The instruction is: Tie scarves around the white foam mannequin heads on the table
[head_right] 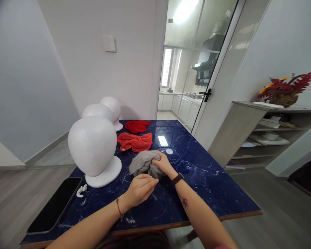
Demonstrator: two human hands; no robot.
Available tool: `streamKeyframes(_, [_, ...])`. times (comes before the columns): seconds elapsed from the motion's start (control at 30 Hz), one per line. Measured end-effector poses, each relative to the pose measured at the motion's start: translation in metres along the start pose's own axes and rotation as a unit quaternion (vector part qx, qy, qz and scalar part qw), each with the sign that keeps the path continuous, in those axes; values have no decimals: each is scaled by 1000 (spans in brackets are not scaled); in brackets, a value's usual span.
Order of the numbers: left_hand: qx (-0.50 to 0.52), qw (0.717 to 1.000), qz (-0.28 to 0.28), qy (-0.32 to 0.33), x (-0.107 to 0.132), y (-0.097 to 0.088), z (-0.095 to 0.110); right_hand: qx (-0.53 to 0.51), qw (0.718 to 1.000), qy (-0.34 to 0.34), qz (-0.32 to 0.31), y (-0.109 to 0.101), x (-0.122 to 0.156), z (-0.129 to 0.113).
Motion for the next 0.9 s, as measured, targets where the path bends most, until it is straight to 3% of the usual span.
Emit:
streamKeyframes(0.07, [-19, 1000, -3, 11, -3, -5, 3, -75, 989, 59, 110, -31, -5, 16])
streamKeyframes(0.17, [-69, 996, -22, 60, -8, -18, 16, -109, 968, 93, 205, -64, -8, 33])
streamKeyframes(0.27, [-110, 991, 17, 70, -4, -47, 28, -120, 941, 104, 299, -94, -4, 42])
streamKeyframes(0.37, [-188, 961, 202, -34, 22, -107, 23, -89, 907, 84, 403, -125, 6, 37])
streamKeyframes(0.43, [-226, 892, 359, -155, 62, -150, 10, 3, 884, 55, 463, -143, 15, 24])
streamKeyframes(0.5, [-208, 820, 454, -278, 106, -178, -11, 124, 867, 42, 481, -151, 21, 9])
streamKeyframes(0.57, [-169, 795, 434, -389, 135, -187, -40, 219, 869, 44, 442, -148, 17, 3])
streamKeyframes(0.67, [-90, 803, 333, -486, 154, -185, -81, 320, 870, 62, 370, -133, 10, 5])
streamKeyframes(0.77, [-18, 811, 297, -503, 156, -182, -103, 368, 856, 88, 352, -124, 10, 10])
streamKeyframes(0.9, [-6, 810, 315, -495, 149, -183, -114, 311, 875, 16, 371, -117, 11, -1])
Point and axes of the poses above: each hand's wrist, its own x-axis away from the middle knuckle, its own y-axis out of the palm, z = x × y, the point moved 9 cm from there along -x, towards the middle knuckle, and after that the axes turned 9 degrees about x, right-handed, at the moved point
